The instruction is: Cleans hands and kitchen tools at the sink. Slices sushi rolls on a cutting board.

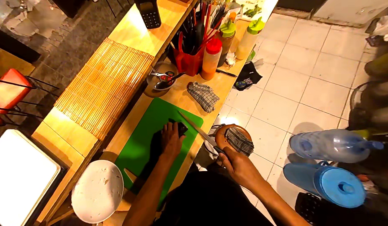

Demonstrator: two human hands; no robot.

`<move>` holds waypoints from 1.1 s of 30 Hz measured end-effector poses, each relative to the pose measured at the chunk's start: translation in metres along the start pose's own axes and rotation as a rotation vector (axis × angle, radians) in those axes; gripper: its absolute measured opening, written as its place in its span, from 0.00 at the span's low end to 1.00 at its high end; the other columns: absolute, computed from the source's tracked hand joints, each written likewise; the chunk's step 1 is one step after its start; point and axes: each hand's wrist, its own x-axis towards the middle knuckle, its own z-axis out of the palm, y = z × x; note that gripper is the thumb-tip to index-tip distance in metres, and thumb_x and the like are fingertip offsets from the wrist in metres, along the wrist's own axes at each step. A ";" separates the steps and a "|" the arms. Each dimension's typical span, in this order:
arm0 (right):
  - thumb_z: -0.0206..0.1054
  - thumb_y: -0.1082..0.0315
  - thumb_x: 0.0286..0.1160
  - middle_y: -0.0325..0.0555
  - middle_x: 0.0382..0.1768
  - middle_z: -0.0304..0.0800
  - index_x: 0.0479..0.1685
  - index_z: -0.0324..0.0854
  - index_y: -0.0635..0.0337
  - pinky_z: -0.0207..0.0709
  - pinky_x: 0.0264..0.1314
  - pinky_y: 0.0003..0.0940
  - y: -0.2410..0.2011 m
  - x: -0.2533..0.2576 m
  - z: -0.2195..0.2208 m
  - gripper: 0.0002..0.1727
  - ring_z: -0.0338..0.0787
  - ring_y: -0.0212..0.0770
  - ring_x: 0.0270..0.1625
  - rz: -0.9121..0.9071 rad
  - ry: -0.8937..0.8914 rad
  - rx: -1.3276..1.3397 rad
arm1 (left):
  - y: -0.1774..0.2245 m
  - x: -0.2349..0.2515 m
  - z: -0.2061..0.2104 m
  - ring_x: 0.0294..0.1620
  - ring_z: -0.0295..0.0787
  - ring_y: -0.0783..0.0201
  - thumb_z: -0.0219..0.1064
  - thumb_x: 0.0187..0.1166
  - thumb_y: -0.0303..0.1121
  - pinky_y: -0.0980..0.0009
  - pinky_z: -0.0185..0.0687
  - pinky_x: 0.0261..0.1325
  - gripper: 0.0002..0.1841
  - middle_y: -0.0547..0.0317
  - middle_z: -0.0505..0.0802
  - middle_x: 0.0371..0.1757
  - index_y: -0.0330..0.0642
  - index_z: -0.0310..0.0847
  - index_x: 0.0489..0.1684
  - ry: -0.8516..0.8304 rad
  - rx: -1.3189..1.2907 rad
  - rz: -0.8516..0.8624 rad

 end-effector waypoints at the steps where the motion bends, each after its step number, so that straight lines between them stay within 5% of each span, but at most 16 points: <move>1: 0.44 0.46 0.89 0.44 0.20 0.81 0.41 0.83 0.58 0.81 0.27 0.47 -0.002 0.001 0.000 0.28 0.86 0.46 0.25 -0.014 0.007 -0.043 | 0.001 0.001 0.001 0.74 0.77 0.36 0.73 0.79 0.42 0.41 0.71 0.76 0.30 0.34 0.82 0.70 0.32 0.76 0.75 -0.027 -0.007 -0.006; 10: 0.43 0.47 0.90 0.50 0.25 0.86 0.45 0.84 0.61 0.85 0.35 0.52 -0.004 0.003 0.008 0.29 0.91 0.52 0.31 0.007 -0.076 -0.080 | 0.004 0.004 -0.001 0.80 0.74 0.42 0.63 0.87 0.45 0.44 0.68 0.80 0.32 0.39 0.79 0.78 0.35 0.64 0.86 -0.158 0.073 -0.036; 17: 0.42 0.48 0.91 0.41 0.22 0.81 0.40 0.81 0.57 0.81 0.32 0.41 0.005 0.006 0.008 0.27 0.85 0.39 0.27 0.050 -0.179 0.185 | 0.002 0.005 0.000 0.81 0.73 0.43 0.62 0.88 0.46 0.45 0.68 0.81 0.31 0.41 0.79 0.79 0.36 0.65 0.86 -0.167 0.077 -0.026; 27: 0.42 0.47 0.91 0.43 0.24 0.79 0.44 0.82 0.59 0.79 0.35 0.44 -0.004 0.001 0.024 0.28 0.83 0.41 0.29 0.120 -0.204 0.249 | 0.003 0.007 -0.002 0.81 0.73 0.43 0.62 0.87 0.46 0.44 0.67 0.81 0.32 0.41 0.79 0.80 0.37 0.65 0.86 -0.178 0.051 -0.033; 33: 0.43 0.47 0.91 0.39 0.21 0.77 0.41 0.82 0.59 0.77 0.29 0.37 -0.001 -0.005 0.014 0.28 0.80 0.35 0.24 0.075 -0.047 0.260 | -0.007 -0.001 -0.009 0.73 0.78 0.37 0.75 0.76 0.38 0.38 0.70 0.73 0.29 0.38 0.84 0.72 0.37 0.77 0.77 0.081 0.054 0.040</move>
